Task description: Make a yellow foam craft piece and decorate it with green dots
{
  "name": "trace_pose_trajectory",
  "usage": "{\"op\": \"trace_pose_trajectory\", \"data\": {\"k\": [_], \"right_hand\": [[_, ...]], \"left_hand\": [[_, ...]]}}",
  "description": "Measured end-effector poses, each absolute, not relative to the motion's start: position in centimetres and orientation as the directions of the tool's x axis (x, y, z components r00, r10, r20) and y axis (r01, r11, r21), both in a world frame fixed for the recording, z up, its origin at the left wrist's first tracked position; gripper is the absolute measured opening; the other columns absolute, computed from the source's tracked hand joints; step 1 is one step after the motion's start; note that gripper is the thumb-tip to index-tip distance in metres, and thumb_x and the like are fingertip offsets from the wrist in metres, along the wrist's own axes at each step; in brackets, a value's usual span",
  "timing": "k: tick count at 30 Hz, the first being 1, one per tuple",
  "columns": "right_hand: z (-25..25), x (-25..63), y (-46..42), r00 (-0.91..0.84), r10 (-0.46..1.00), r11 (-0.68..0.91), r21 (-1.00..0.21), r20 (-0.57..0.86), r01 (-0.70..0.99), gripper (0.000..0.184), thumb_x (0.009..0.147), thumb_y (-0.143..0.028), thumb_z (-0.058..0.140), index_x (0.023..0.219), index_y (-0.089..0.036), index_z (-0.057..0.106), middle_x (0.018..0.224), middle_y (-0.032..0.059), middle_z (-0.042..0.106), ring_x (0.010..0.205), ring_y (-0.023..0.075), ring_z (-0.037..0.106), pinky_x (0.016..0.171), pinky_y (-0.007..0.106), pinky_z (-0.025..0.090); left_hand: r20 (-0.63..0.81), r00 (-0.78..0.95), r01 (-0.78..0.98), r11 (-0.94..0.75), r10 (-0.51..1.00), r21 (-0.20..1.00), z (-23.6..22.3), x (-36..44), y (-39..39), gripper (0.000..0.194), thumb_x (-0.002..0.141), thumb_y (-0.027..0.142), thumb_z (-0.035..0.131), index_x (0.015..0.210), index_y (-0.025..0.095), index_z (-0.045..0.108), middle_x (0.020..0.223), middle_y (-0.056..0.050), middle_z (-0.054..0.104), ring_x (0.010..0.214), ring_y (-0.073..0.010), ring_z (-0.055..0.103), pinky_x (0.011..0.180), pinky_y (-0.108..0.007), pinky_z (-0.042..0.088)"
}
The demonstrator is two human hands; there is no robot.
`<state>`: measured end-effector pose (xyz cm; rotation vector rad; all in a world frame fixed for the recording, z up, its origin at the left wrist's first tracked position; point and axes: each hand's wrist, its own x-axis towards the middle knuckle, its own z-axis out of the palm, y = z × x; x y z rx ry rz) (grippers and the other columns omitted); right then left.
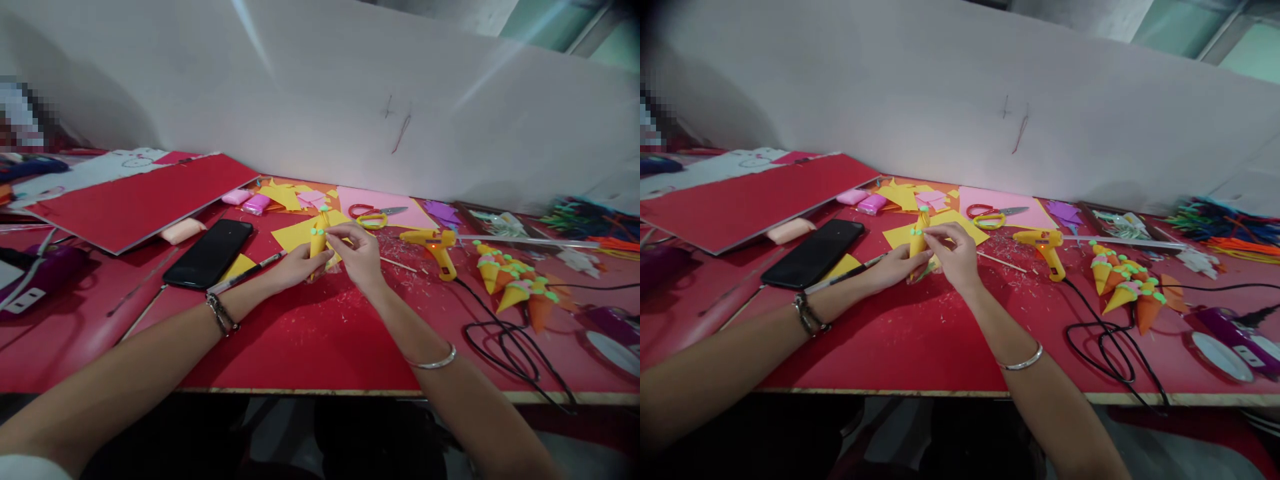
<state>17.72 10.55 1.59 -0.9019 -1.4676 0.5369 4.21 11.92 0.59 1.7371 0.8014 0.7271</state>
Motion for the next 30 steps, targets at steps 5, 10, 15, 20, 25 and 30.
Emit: {"op": "trace_pose_trajectory", "data": {"k": [5,10,15,20,25,30], "right_hand": [[1.67,17.70,10.46,0.072,0.804,0.565,-0.795,0.591,0.221,0.009,0.072,-0.019,0.058,0.077,-0.021,0.065,0.080,0.0009,0.057,0.079,0.0114,0.056,0.071,0.025,0.047],[1.83,17.68,10.28,0.067,0.798,0.573,-0.787,0.599,0.228,0.011,0.073,-0.019,0.057,0.078,-0.022,0.066,0.081,0.0014,0.057,0.080,0.0121,0.055,0.073,0.027,0.046],[1.64,17.57,10.41,0.080,0.830,0.537,-0.829,0.552,0.152,0.008,0.071,-0.020,0.057,0.078,-0.020,0.062,0.080,0.0009,0.056,0.077,0.0112,0.054,0.070,0.025,0.045],[1.54,17.46,10.50,0.103,0.871,0.474,-0.877,0.480,0.075,0.008,0.069,-0.021,0.059,0.075,-0.020,0.054,0.075,-0.0022,0.053,0.071,0.0096,0.053,0.067,0.024,0.045],[1.42,17.65,10.62,0.075,0.859,0.501,-0.861,0.507,0.087,0.006,0.070,-0.023,0.058,0.074,-0.020,0.056,0.078,-0.0012,0.054,0.073,0.0097,0.053,0.069,0.024,0.045],[1.50,17.82,10.61,0.065,0.844,0.526,-0.846,0.532,0.093,0.006,0.072,-0.024,0.057,0.075,-0.020,0.060,0.080,0.0000,0.053,0.078,0.0106,0.053,0.073,0.025,0.044]], "left_hand": [[0.100,0.593,0.179,-0.253,0.799,0.951,0.83,4.26,11.73,0.039,0.083,0.040,0.041,0.053,0.015,0.040,0.043,0.005,0.041,0.037,-0.0033,0.039,0.040,-0.016,0.031],[0.089,0.586,0.185,-0.239,0.805,0.953,0.83,4.24,11.74,0.038,0.083,0.040,0.040,0.054,0.015,0.040,0.043,0.005,0.042,0.037,-0.0033,0.039,0.040,-0.016,0.031],[0.103,0.594,0.181,-0.257,0.798,0.949,0.94,4.27,11.71,0.036,0.083,0.039,0.041,0.055,0.015,0.041,0.043,0.005,0.042,0.037,-0.0033,0.039,0.039,-0.016,0.032],[0.095,0.589,0.209,-0.264,0.803,0.942,1.43,4.29,11.38,0.035,0.083,0.037,0.042,0.055,0.015,0.040,0.043,0.005,0.042,0.037,-0.0032,0.038,0.039,-0.016,0.031],[0.107,0.594,0.198,-0.274,0.798,0.941,1.25,4.30,11.43,0.035,0.082,0.039,0.042,0.056,0.015,0.041,0.044,0.005,0.042,0.037,-0.0035,0.039,0.038,-0.016,0.032],[0.113,0.598,0.168,-0.262,0.793,0.950,0.85,4.29,11.64,0.037,0.081,0.042,0.042,0.057,0.015,0.041,0.046,0.005,0.043,0.037,-0.0032,0.039,0.038,-0.015,0.033]]}}
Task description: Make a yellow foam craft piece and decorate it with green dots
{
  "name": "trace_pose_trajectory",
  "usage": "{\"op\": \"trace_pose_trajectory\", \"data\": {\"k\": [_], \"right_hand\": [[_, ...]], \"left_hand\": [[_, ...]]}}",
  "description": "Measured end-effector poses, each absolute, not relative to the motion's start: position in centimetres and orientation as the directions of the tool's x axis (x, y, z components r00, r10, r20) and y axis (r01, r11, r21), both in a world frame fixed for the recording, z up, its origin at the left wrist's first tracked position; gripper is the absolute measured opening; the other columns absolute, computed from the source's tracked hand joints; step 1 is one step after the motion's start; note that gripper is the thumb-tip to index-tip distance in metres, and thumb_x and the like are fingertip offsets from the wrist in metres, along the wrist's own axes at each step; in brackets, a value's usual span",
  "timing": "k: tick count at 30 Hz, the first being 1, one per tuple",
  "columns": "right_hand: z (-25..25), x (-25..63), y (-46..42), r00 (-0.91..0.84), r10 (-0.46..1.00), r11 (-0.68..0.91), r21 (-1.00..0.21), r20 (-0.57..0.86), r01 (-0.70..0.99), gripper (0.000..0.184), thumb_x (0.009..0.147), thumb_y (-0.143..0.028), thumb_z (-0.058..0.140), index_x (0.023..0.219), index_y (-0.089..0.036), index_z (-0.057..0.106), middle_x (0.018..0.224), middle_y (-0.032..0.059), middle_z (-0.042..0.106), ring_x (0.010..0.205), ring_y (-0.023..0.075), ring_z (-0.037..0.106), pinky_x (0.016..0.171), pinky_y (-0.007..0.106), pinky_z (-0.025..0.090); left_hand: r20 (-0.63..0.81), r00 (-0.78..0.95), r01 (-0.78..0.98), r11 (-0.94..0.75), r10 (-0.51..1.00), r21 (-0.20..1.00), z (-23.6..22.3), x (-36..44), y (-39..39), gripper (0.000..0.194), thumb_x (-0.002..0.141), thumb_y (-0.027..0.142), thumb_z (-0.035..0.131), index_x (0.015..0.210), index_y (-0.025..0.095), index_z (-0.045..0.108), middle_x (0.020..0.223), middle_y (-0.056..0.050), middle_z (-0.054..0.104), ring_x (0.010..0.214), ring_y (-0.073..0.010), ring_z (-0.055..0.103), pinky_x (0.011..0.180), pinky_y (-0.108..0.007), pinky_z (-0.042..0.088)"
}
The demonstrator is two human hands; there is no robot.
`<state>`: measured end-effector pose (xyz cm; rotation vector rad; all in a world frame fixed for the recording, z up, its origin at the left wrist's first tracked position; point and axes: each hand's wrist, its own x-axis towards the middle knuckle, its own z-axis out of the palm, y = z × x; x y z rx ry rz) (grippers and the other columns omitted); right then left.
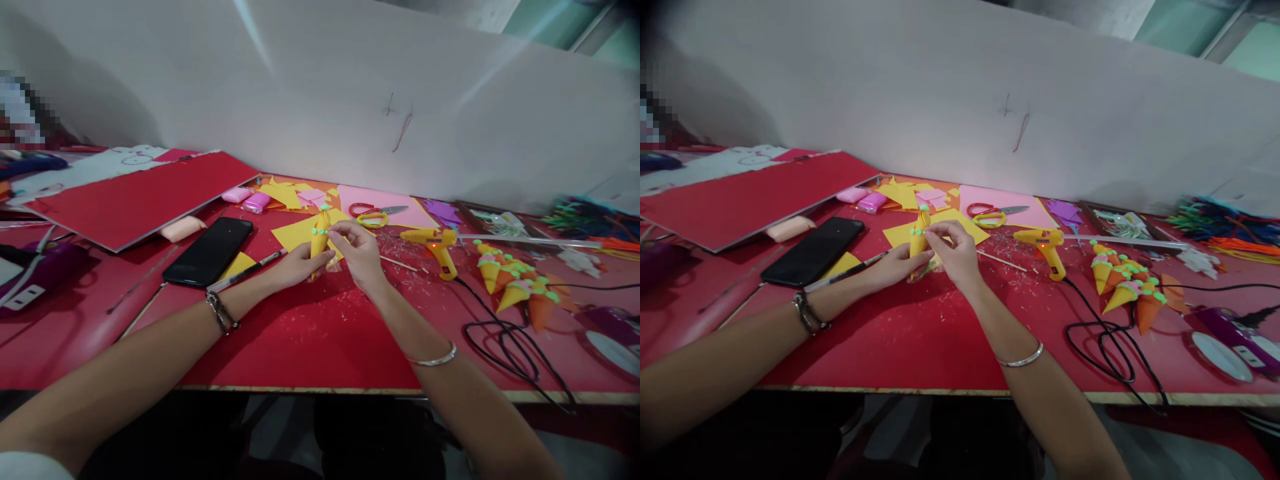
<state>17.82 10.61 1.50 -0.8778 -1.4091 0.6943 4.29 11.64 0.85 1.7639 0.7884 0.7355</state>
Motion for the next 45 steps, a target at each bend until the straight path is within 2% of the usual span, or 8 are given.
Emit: {"op": "trace_pose_trajectory", "data": {"k": [5,8,13,19,30,37,41,45], "right_hand": [[1.63,17.62,10.54,0.078,0.872,0.483,-0.875,0.483,0.028,0.005,0.071,-0.022,0.058,0.075,-0.020,0.056,0.078,-0.0012,0.052,0.076,0.0096,0.053,0.072,0.024,0.045],[1.38,17.57,10.75,0.070,0.892,0.450,-0.892,0.446,-0.050,0.013,0.069,-0.023,0.060,0.080,-0.021,0.054,0.079,-0.0021,0.053,0.075,0.0089,0.052,0.072,0.024,0.045],[0.97,17.72,11.03,-0.003,0.935,0.351,-0.927,0.355,-0.135,0.030,0.066,-0.029,0.063,0.093,-0.023,0.052,0.094,0.0010,0.056,0.087,0.0114,0.054,0.077,0.026,0.046],[1.08,17.74,10.64,-0.119,0.972,0.194,-0.976,0.205,-0.093,0.036,0.071,-0.041,0.055,0.103,-0.027,0.045,0.094,-0.0001,0.058,0.068,0.0118,0.057,0.051,0.024,0.048],[1.36,17.42,10.52,-0.066,0.975,0.193,-0.958,0.212,-0.212,0.032,0.068,-0.032,0.059,0.096,-0.024,0.047,0.089,-0.0005,0.059,0.070,0.0106,0.058,0.055,0.022,0.047],[1.46,17.40,10.50,-0.059,0.978,0.188,-0.970,0.199,-0.157,0.031,0.068,-0.033,0.057,0.097,-0.025,0.046,0.089,-0.0005,0.057,0.069,0.0109,0.055,0.052,0.022,0.045],[1.43,17.37,10.53,-0.067,0.974,0.197,-0.959,0.214,-0.206,0.029,0.067,-0.030,0.057,0.094,-0.025,0.046,0.087,-0.0016,0.055,0.069,0.0103,0.055,0.054,0.022,0.046],[1.23,17.27,10.63,-0.060,0.974,0.207,-0.963,0.220,-0.175,0.031,0.068,-0.033,0.057,0.096,-0.026,0.046,0.089,-0.0008,0.056,0.072,0.0114,0.056,0.058,0.023,0.047]], "left_hand": [[0.115,0.607,0.166,-0.267,0.787,0.949,1.04,4.23,11.50,0.037,0.081,0.042,0.044,0.056,0.015,0.041,0.044,0.006,0.042,0.037,-0.0031,0.039,0.039,-0.015,0.032],[0.111,0.603,0.169,-0.263,0.790,0.950,1.12,4.24,11.43,0.037,0.080,0.043,0.044,0.056,0.015,0.042,0.044,0.005,0.043,0.037,-0.0033,0.039,0.039,-0.015,0.032],[0.109,0.611,0.172,-0.266,0.784,0.949,1.25,4.26,11.29,0.036,0.080,0.041,0.044,0.056,0.015,0.042,0.043,0.006,0.042,0.037,-0.0033,0.039,0.039,-0.015,0.032],[0.130,0.625,0.156,-0.285,0.770,0.946,0.93,4.22,11.50,0.034,0.080,0.041,0.044,0.060,0.014,0.044,0.046,0.005,0.044,0.038,-0.0035,0.040,0.039,-0.016,0.033],[0.128,0.649,0.139,-0.283,0.750,0.949,0.95,4.13,11.61,0.036,0.082,0.040,0.043,0.057,0.014,0.043,0.046,0.005,0.043,0.038,-0.0031,0.040,0.040,-0.015,0.033],[0.141,0.655,0.150,-0.311,0.742,0.939,0.77,4.19,11.67,0.037,0.082,0.041,0.041,0.056,0.015,0.042,0.046,0.005,0.043,0.038,-0.0035,0.039,0.040,-0.016,0.033],[0.153,0.650,0.167,-0.337,0.744,0.927,0.69,4.14,11.69,0.037,0.081,0.042,0.041,0.056,0.015,0.042,0.047,0.004,0.044,0.038,-0.0041,0.040,0.041,-0.017,0.033],[0.146,0.642,0.186,-0.337,0.753,0.923,0.71,4.14,11.66,0.037,0.081,0.043,0.041,0.057,0.015,0.043,0.047,0.004,0.044,0.039,-0.0043,0.041,0.041,-0.017,0.033]]}}
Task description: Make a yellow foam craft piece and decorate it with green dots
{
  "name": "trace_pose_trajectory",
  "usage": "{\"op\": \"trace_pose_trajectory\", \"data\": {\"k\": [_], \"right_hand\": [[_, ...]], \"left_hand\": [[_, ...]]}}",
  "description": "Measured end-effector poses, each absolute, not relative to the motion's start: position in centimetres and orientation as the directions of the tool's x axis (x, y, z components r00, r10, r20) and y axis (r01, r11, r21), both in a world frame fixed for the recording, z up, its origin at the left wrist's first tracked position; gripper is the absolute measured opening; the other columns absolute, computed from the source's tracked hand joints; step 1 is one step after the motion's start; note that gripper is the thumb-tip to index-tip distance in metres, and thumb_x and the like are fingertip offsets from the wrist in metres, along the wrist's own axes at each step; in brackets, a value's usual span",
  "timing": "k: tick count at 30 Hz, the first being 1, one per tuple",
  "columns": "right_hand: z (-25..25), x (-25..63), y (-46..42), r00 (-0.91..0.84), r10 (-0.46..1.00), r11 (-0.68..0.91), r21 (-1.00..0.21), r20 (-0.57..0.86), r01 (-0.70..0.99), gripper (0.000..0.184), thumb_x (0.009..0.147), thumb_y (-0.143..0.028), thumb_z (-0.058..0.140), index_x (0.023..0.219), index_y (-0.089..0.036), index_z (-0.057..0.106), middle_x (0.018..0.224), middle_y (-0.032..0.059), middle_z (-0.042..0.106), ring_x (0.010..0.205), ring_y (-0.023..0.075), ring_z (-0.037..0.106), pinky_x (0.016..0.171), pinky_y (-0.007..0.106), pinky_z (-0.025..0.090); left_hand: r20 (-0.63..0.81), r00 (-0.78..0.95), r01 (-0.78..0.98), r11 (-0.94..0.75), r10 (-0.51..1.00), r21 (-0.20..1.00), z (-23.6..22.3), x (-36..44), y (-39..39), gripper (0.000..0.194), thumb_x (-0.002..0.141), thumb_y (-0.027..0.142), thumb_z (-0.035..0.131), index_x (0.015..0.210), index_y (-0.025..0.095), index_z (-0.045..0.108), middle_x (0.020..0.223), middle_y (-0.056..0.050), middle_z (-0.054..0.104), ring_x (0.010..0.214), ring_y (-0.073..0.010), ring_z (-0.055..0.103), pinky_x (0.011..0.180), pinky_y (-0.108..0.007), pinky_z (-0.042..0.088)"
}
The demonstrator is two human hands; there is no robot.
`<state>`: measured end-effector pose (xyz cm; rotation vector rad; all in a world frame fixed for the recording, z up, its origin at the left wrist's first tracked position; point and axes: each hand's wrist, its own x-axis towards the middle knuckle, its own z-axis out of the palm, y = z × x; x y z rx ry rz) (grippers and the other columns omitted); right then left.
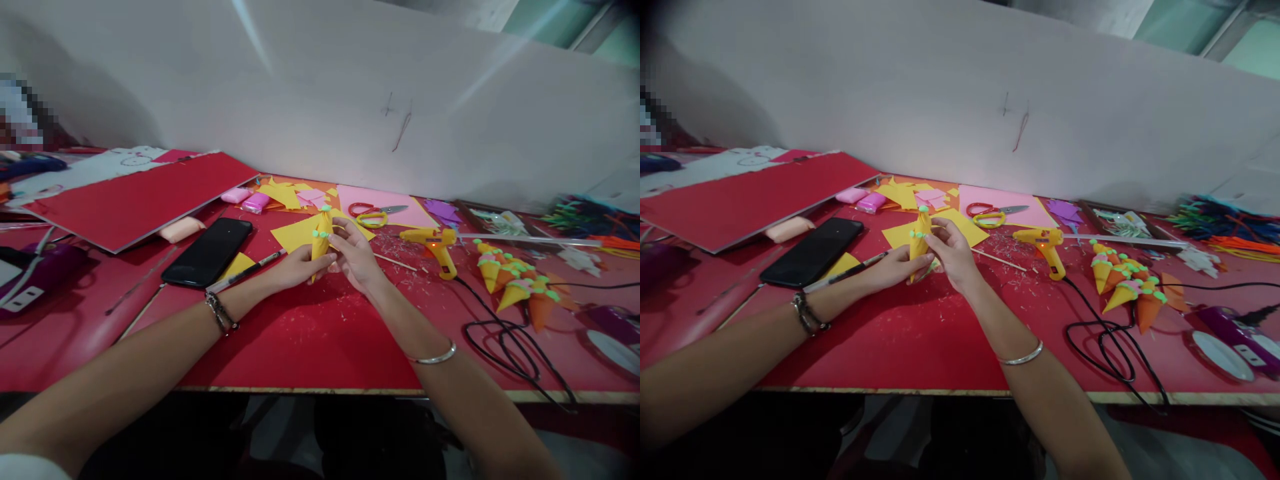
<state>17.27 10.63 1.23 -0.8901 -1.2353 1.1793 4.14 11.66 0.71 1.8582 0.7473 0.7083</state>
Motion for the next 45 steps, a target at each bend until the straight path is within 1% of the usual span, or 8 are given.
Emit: {"op": "trace_pose_trajectory", "data": {"k": [5,8,12,14,22,33,41,45], "right_hand": [[1.0,18.1,11.4,-0.063,0.963,0.243,-0.944,0.263,-0.222,0.030,0.076,-0.045,0.045,0.099,-0.025,0.046,0.090,0.0010,0.059,0.079,0.0133,0.058,0.071,0.029,0.047],[0.8,19.2,12.1,-0.001,0.966,0.255,-0.948,0.260,-0.192,0.026,0.077,-0.043,0.043,0.091,-0.022,0.051,0.078,-0.0004,0.058,0.072,0.0112,0.058,0.073,0.029,0.047],[0.1,20.2,12.6,0.016,0.958,0.274,-0.930,0.287,0.245,0.010,0.067,-0.020,0.047,0.073,-0.019,0.056,0.065,-0.0030,0.055,0.059,0.0091,0.053,0.063,0.025,0.045],[-0.2,20.3,12.7,-0.068,0.960,0.274,-0.855,0.273,0.441,0.016,0.063,-0.011,0.044,0.068,-0.018,0.058,0.062,-0.0026,0.056,0.056,0.0091,0.051,0.059,0.024,0.043],[0.2,20.5,12.1,-0.113,0.963,0.258,-0.716,0.245,0.649,0.014,0.058,-0.009,0.048,0.066,-0.017,0.056,0.063,-0.0007,0.057,0.058,0.0111,0.052,0.057,0.024,0.041],[1.0,22.2,12.0,-0.380,0.919,0.328,-0.736,0.103,0.593,0.006,0.063,-0.016,0.055,0.064,-0.015,0.061,0.063,-0.0004,0.057,0.058,0.0102,0.053,0.057,0.023,0.040],[0.2,21.9,12.4,-0.400,0.908,0.338,-0.782,0.124,0.524,0.024,0.065,-0.023,0.062,0.088,-0.016,0.067,0.077,0.0009,0.051,0.066,0.0090,0.049,0.063,0.023,0.040],[0.2,21.7,12.4,-0.457,0.885,0.351,-0.776,0.091,0.524,0.025,0.063,-0.027,0.066,0.086,-0.016,0.067,0.077,0.0002,0.050,0.065,0.0083,0.047,0.060,0.022,0.038]], "left_hand": [[0.141,0.649,0.149,-0.307,0.747,0.940,0.8,4.2,11.6,0.037,0.081,0.041,0.042,0.055,0.014,0.044,0.045,0.005,0.042,0.038,-0.0038,0.039,0.041,-0.017,0.032],[0.152,0.612,0.134,-0.291,0.776,0.947,0.7,4.3,11.6,0.040,0.082,0.040,0.041,0.052,0.015,0.042,0.043,0.005,0.042,0.038,-0.0037,0.039,0.041,-0.017,0.032],[0.151,0.482,0.165,-0.258,0.863,0.952,0.7,4.3,11.9,0.039,0.082,0.040,0.041,0.050,0.016,0.039,0.040,0.005,0.039,0.037,-0.0039,0.037,0.040,-0.016,0.031],[0.128,0.415,0.199,-0.228,0.900,0.953,0.7,4.4,12.0,0.038,0.081,0.039,0.042,0.051,0.016,0.038,0.039,0.006,0.038,0.036,-0.0042,0.035,0.039,-0.017,0.030],[0.087,0.400,0.222,-0.188,0.913,0.957,0.8,4.4,12.2,0.042,0.081,0.040,0.040,0.047,0.016,0.037,0.036,0.005,0.038,0.034,-0.0049,0.036,0.040,-0.017,0.030],[0.008,0.356,0.135,-0.060,0.935,0.989,0.6,4.7,12.4,0.034,0.082,0.036,0.041,0.055,0.017,0.038,0.040,0.006,0.038,0.037,-0.0055,0.041,0.041,-0.018,0.032],[-0.033,0.347,0.093,0.000,0.937,0.996,0.7,4.7,12.3,0.035,0.081,0.036,0.042,0.053,0.017,0.039,0.041,0.005,0.042,0.043,-0.0080,0.049,0.048,-0.019,0.038],[-0.039,0.328,0.139,-0.008,0.944,0.990,0.8,4.8,12.2,0.037,0.081,0.037,0.042,0.050,0.016,0.039,0.042,0.004,0.044,0.046,-0.0088,0.051,0.049,-0.019,0.037]]}}
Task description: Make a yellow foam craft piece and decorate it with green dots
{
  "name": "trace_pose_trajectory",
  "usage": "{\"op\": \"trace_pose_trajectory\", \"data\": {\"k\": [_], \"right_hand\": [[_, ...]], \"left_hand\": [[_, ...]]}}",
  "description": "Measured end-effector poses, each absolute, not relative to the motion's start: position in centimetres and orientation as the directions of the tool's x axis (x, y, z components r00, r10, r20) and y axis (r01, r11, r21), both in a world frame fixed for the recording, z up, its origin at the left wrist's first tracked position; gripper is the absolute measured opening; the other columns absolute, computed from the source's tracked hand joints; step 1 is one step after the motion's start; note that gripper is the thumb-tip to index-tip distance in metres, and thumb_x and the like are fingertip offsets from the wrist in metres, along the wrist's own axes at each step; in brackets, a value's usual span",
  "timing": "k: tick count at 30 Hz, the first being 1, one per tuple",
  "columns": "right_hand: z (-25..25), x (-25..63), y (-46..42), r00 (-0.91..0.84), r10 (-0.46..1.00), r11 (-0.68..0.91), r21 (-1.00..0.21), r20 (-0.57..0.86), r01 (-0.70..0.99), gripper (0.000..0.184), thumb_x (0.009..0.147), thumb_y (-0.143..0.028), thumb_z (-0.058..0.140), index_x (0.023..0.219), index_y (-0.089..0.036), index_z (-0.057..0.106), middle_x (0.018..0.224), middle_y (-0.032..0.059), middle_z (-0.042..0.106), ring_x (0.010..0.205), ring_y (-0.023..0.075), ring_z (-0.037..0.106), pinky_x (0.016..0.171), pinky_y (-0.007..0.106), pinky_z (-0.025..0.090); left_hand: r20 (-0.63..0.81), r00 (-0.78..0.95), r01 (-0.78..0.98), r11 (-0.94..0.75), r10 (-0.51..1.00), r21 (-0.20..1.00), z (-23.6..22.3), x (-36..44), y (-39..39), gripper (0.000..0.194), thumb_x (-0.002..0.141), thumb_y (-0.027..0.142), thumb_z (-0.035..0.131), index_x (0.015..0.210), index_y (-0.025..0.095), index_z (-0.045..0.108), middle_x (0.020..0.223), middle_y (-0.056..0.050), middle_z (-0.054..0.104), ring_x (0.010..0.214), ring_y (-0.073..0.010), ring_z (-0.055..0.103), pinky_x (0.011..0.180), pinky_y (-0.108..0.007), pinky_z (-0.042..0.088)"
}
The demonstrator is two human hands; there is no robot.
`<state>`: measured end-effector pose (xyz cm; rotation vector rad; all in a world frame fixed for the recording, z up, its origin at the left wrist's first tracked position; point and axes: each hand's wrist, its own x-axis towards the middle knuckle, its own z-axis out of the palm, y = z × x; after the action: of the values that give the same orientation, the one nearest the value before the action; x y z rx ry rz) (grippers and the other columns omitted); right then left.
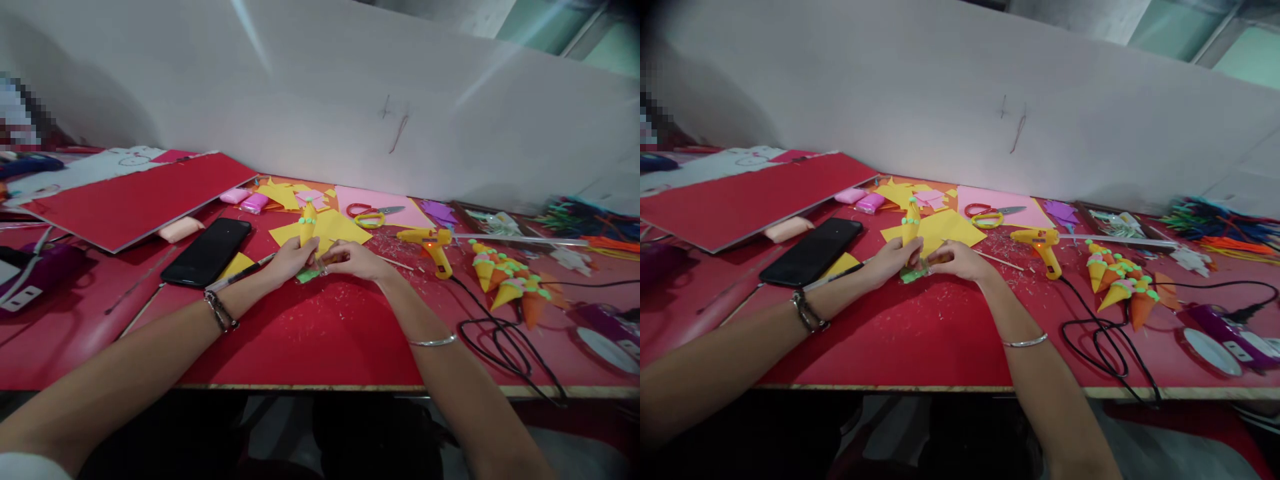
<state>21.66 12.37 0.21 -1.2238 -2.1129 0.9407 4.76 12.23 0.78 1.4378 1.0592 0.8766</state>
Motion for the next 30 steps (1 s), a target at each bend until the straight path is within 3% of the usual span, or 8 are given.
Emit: {"op": "trace_pose_trajectory", "data": {"k": [9,18,25,30], "right_hand": [[0.6,20.2,11.4,-0.432,0.886,0.421,-0.678,0.166,0.603,0.009,0.063,-0.012,0.062,0.070,-0.014,0.066,0.069,-0.0010,0.050,0.063,0.0081,0.047,0.060,0.022,0.036],[-0.1,20.2,11.6,-0.476,0.869,0.393,-0.768,0.132,0.505,0.012,0.064,-0.009,0.052,0.071,-0.013,0.061,0.064,-0.0014,0.055,0.058,0.0083,0.047,0.056,0.021,0.036],[-0.3,19.4,11.9,-0.220,0.932,0.356,-0.833,0.287,0.423,0.008,0.069,-0.018,0.048,0.065,-0.016,0.054,0.061,-0.0032,0.053,0.058,0.0086,0.047,0.058,0.022,0.038],[0.7,20.2,12.5,0.163,0.936,0.284,-0.943,0.312,0.172,0.009,0.071,-0.026,0.048,0.068,-0.018,0.051,0.060,-0.0050,0.048,0.052,0.0068,0.047,0.053,0.021,0.040]], "left_hand": [[0.025,0.337,0.247,-0.114,0.941,0.962,0.3,4.5,12.7,0.040,0.079,0.041,0.041,0.049,0.015,0.043,0.046,0.003,0.044,0.045,-0.0080,0.047,0.048,-0.020,0.034],[0.029,0.333,0.386,-0.164,0.943,0.908,0.6,4.4,12.5,0.037,0.079,0.038,0.040,0.051,0.015,0.045,0.047,0.002,0.047,0.042,-0.0068,0.042,0.044,-0.019,0.031],[-0.002,0.352,0.407,-0.151,0.936,0.901,0.7,4.3,12.8,0.035,0.078,0.038,0.042,0.051,0.015,0.045,0.046,0.001,0.049,0.042,-0.0082,0.045,0.043,-0.019,0.033],[-0.038,0.352,0.453,-0.135,0.935,0.881,0.7,4.4,12.6,0.037,0.078,0.040,0.040,0.052,0.015,0.048,0.046,0.000,0.052,0.040,-0.0082,0.045,0.042,-0.020,0.032]]}}
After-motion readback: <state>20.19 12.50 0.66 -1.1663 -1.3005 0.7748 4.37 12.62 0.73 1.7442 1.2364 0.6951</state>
